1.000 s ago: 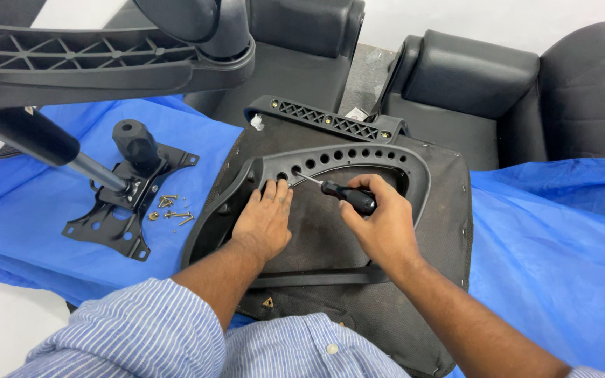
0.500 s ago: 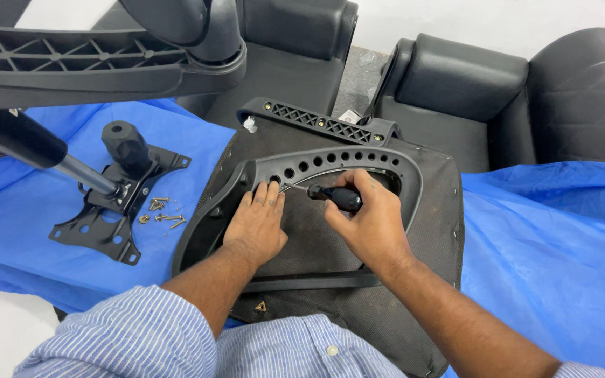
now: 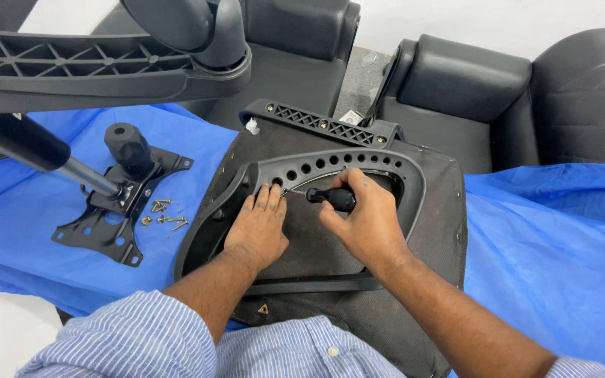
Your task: The person uses a screwdriver to tighten screws into a black plastic frame component of a chair. The person holds the frame steady with one hand while turning the screwdriver with the other, working on multiple screw holes along the curved edge of the frame.
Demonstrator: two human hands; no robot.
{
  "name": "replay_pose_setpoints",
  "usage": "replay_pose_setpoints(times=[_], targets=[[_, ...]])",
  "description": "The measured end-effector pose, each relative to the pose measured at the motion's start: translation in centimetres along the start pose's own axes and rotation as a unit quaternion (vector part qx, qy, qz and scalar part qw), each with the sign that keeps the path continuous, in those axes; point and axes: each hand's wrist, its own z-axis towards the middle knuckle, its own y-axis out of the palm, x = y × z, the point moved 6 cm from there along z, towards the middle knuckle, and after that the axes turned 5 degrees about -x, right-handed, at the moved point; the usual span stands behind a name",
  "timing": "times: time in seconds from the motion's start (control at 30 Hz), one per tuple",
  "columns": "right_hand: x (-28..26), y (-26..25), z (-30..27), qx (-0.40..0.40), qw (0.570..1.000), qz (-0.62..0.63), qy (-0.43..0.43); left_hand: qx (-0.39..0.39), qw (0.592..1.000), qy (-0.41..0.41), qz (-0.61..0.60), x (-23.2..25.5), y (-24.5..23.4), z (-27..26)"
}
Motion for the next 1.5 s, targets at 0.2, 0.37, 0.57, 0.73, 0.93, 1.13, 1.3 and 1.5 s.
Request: replay_pose_setpoints(times=[0.2, 0.37, 0.57, 0.73, 0.93, 1.13, 1.3, 1.5], targets=[[-0.3, -0.2, 0.6, 0.013, 1.000, -0.015, -0.004, 0.008, 1.000, 0.003, -0.001, -0.1, 0.1, 0.1], [-1.0, -0.2, 1.0, -0.015, 0.999, -0.035, -0.025, 0.018, 1.000, 0.009, 0.001, -0.3, 0.4, 0.1], [-2.8, 0.0, 2.0, -0.035, 0.993, -0.090, -0.061, 0.051, 0.999, 0.017, -0.001, -0.6, 0.9, -0.1], [-3.9, 0.5, 3.8, -0.063, 0.988, -0.124, -0.061, 0.073, 0.997, 0.022, 0.012, -0.8, 1.4, 0.0], [-5.1, 0.8, 5.9, -0.112, 0.976, -0.189, -0.005, 0.072, 0.997, 0.023, -0.014, -1.0, 1.3, 0.1], [-5.6, 0.5, 6.3, -0.129, 0.963, -0.236, 0.003, 0.046, 0.998, 0.040, -0.029, -1.5, 0.7, 0.1], [-4.7, 0.5, 6.2, -0.173, 0.953, -0.249, -0.018, 0.015, 0.998, 0.059, 0.018, -1.8, 0.1, -0.2], [-4.2, -0.2, 6.7, -0.174, 0.959, -0.204, -0.090, -0.004, 0.995, 0.096, 0.030, -2.2, -1.5, -0.8]])
